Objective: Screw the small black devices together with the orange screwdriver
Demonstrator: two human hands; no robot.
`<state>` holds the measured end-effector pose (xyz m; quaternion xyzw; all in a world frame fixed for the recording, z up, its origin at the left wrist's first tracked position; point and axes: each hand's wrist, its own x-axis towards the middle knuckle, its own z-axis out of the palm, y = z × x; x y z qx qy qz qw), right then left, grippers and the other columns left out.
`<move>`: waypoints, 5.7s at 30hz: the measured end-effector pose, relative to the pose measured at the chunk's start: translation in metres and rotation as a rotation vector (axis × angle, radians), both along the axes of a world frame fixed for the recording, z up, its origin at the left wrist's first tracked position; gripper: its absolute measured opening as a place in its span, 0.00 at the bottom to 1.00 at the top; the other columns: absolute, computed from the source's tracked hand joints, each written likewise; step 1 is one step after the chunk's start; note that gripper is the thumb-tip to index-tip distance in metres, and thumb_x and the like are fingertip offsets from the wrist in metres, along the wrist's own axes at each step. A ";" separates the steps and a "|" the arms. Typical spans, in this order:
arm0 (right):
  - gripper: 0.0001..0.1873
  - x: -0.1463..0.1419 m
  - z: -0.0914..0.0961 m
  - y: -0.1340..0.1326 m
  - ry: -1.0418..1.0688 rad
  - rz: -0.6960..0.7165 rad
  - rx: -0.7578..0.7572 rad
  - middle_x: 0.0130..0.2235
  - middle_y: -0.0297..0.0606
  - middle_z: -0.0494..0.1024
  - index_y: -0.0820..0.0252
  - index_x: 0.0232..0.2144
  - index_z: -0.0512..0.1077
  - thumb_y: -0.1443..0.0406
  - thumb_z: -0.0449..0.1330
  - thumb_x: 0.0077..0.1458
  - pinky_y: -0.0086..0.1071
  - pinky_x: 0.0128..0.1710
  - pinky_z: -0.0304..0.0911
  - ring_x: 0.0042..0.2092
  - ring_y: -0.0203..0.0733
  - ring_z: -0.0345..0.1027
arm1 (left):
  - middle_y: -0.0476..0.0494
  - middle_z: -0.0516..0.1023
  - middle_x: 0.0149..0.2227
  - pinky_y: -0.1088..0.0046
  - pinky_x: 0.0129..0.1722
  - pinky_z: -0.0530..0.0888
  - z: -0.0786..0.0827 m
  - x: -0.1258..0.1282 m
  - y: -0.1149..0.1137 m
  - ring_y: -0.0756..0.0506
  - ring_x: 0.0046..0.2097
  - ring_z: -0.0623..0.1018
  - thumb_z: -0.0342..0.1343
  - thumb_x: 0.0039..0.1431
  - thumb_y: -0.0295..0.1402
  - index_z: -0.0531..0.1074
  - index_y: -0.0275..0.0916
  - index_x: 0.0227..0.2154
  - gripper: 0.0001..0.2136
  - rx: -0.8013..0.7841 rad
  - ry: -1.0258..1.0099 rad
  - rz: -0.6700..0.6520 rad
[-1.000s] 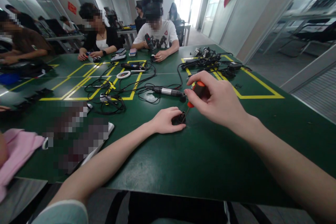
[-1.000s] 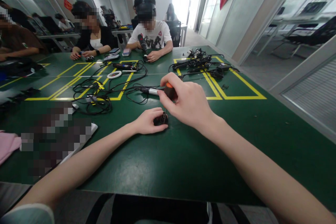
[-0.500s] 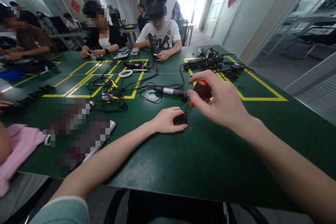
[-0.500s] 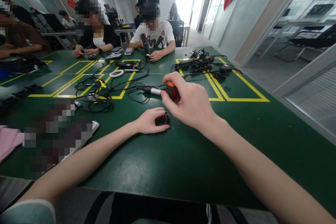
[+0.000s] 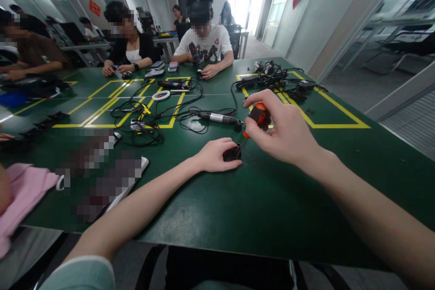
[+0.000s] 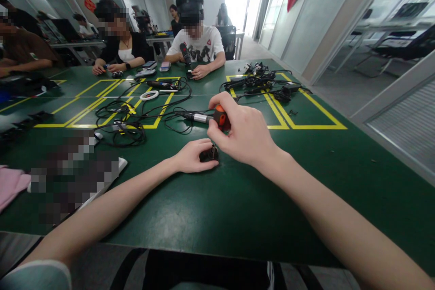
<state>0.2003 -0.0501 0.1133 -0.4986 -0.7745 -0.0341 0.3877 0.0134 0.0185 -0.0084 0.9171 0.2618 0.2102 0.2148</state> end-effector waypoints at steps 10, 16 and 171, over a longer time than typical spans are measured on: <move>0.14 -0.001 0.000 0.000 0.013 0.011 -0.050 0.27 0.32 0.74 0.57 0.46 0.70 0.61 0.59 0.58 0.33 0.29 0.56 0.26 0.42 0.68 | 0.44 0.77 0.38 0.70 0.38 0.73 0.001 -0.001 -0.001 0.44 0.38 0.76 0.62 0.63 0.46 0.75 0.39 0.37 0.14 0.000 -0.004 -0.006; 0.10 -0.001 0.003 -0.002 -0.004 0.035 -0.055 0.27 0.32 0.73 0.55 0.41 0.69 0.59 0.59 0.58 0.33 0.29 0.55 0.26 0.40 0.66 | 0.44 0.77 0.37 0.70 0.37 0.72 0.002 -0.001 -0.001 0.44 0.37 0.76 0.61 0.64 0.46 0.75 0.38 0.38 0.14 0.003 0.009 -0.003; 0.10 0.044 -0.073 0.000 -0.534 0.146 -0.568 0.39 0.42 0.81 0.57 0.39 0.83 0.65 0.61 0.64 0.34 0.35 0.60 0.38 0.45 0.76 | 0.53 0.73 0.22 0.76 0.28 0.67 0.007 0.000 0.014 0.52 0.25 0.69 0.57 0.50 0.31 0.76 0.38 0.29 0.04 -0.643 -0.687 0.342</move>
